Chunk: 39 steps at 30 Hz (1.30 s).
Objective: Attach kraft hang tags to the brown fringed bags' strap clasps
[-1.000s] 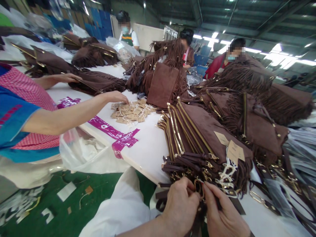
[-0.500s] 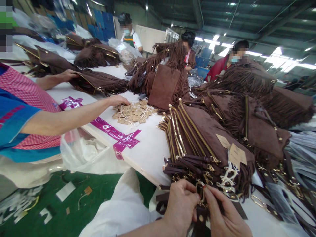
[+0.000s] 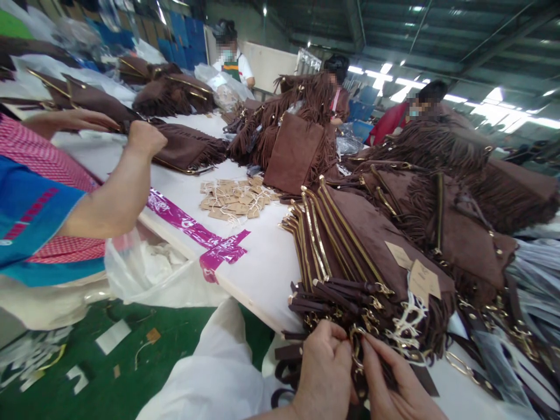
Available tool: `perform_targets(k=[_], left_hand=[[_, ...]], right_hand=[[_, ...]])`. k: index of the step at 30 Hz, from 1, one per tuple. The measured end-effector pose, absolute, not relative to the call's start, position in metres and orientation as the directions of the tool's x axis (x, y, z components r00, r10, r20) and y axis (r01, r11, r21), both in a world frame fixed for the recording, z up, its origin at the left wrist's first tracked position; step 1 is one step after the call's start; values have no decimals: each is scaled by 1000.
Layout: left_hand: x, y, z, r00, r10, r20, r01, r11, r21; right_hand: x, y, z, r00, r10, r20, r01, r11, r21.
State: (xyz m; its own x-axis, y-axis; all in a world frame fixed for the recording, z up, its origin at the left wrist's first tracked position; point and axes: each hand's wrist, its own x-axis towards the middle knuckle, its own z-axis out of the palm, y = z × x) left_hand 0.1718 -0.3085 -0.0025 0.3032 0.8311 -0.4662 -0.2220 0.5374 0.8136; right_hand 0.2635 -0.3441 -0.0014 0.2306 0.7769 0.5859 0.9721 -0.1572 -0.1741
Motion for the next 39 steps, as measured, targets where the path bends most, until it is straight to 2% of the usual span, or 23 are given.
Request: perform_targets(k=[5,8,13,16,21,25,30,32,35,39], left_hand=[[174,-310,-9,245,899,-362,-235,417,878],[177,-310,-9,260,883,-390,-228,448,864],[177,-308,-6,300,848,-437,-284,516,808],[176,-309,-5,275,865,-419,-294,491,820],[176,-309,-4,238,886,-398,-311,458,833],[175,-303,4,310,807,-502,-387,590,709],[175,-299,11,390,744,-543,-479,667,571],[175,-300,10,404,733,-547,-497,678,542],[176,-302,4,437,730,-526,-477,684,552],[178,-303,-7,370,818,-440,-428,570,701]], right_hand=[[257,-343,2,191,779,597,982,-149,-120],[258,-341,6,126,778,615,991,-75,-108],[269,-340,6,-88,797,598,994,113,-5],[275,-340,6,-124,819,561,989,146,5],[277,-341,7,-68,864,498,984,139,-107],[281,-341,8,17,905,424,969,89,-229],[290,-342,12,227,956,187,872,-114,-476],[292,-342,14,308,947,96,823,-214,-527],[290,-341,15,399,917,15,756,-319,-571],[285,-340,18,462,887,-15,704,-378,-601]])
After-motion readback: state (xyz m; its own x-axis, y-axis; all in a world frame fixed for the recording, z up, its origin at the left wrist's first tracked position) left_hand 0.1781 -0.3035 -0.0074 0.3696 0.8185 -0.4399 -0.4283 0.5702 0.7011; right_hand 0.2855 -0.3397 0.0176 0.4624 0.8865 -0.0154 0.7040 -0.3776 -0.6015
